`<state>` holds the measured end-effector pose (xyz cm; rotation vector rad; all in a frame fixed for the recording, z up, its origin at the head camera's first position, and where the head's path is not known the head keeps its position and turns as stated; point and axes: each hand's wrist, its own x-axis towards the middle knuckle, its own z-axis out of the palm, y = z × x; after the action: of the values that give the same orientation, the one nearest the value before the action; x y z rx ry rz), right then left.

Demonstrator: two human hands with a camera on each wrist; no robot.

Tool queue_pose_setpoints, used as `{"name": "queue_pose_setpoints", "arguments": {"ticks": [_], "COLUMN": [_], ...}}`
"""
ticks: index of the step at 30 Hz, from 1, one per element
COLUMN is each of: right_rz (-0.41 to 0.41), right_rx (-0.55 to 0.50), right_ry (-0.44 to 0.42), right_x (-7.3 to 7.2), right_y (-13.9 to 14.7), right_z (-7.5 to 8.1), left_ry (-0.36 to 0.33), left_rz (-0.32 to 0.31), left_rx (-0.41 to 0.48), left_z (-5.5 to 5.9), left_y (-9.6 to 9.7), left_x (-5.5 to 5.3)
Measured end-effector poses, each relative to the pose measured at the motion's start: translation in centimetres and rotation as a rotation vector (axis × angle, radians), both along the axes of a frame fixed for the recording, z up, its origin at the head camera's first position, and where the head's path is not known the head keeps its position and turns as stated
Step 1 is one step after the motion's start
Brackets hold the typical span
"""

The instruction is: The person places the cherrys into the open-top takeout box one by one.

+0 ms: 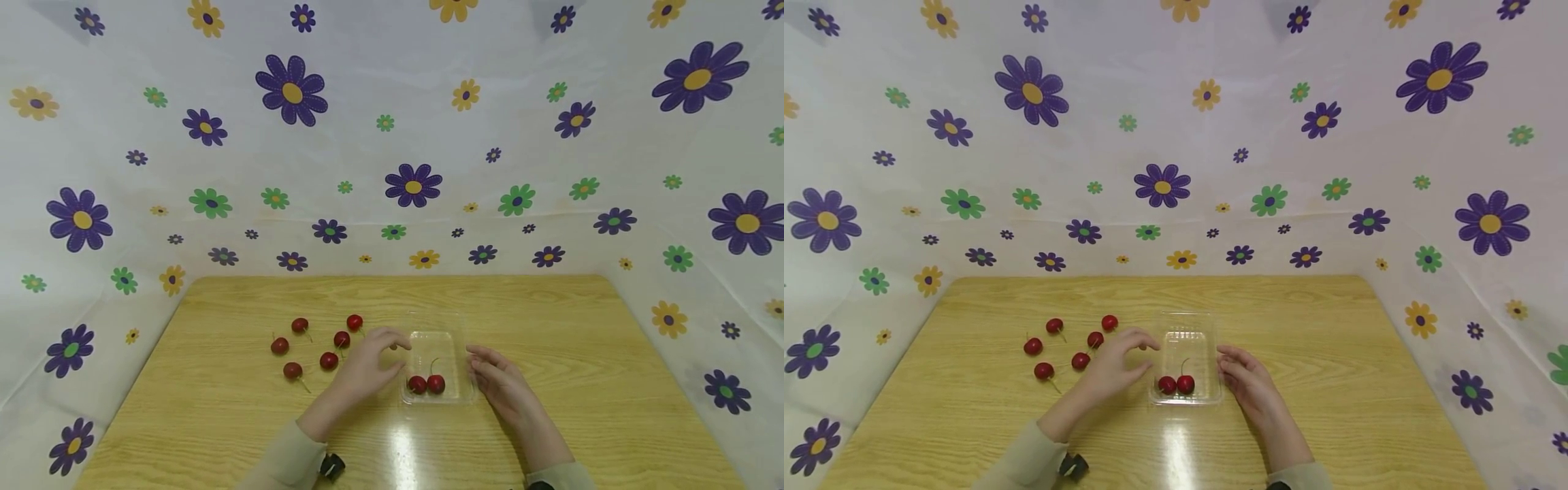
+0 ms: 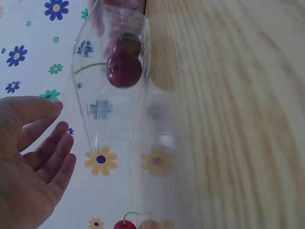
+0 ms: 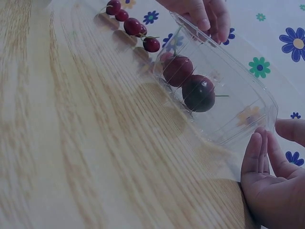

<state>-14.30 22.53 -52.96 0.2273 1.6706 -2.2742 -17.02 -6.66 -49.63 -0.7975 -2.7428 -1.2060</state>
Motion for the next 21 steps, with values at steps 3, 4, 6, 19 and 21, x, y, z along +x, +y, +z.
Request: {"name": "queue_pose_setpoints", "arguments": {"ticks": [3, 4, 6, 19, 21], "right_rz": [0.012, 0.01, 0.009, 0.008, 0.006], "right_rx": [-0.003, -0.002, -0.001, 0.003, 0.004], "right_ry": [0.007, 0.012, 0.022, 0.014, 0.02], "right_x": [0.0, 0.0, 0.0, 0.0, 0.0], "right_y": [0.0, 0.0, 0.0, -0.2, -0.2], "right_z": [-0.1, -0.2, -0.2, 0.0, 0.0], "left_ry": [0.002, 0.007, 0.01, 0.02, 0.03], "left_rz": [0.025, 0.034, 0.058, 0.195, 0.207], "left_rx": [0.004, 0.004, -0.003, 0.081, 0.085], "left_z": [0.0, 0.0, 0.0, 0.0, 0.0], "left_y": [-0.7, -1.0, -1.5, -5.3, -6.0], "left_x": [0.0, -0.1, -0.1, -0.7, -0.8]}}
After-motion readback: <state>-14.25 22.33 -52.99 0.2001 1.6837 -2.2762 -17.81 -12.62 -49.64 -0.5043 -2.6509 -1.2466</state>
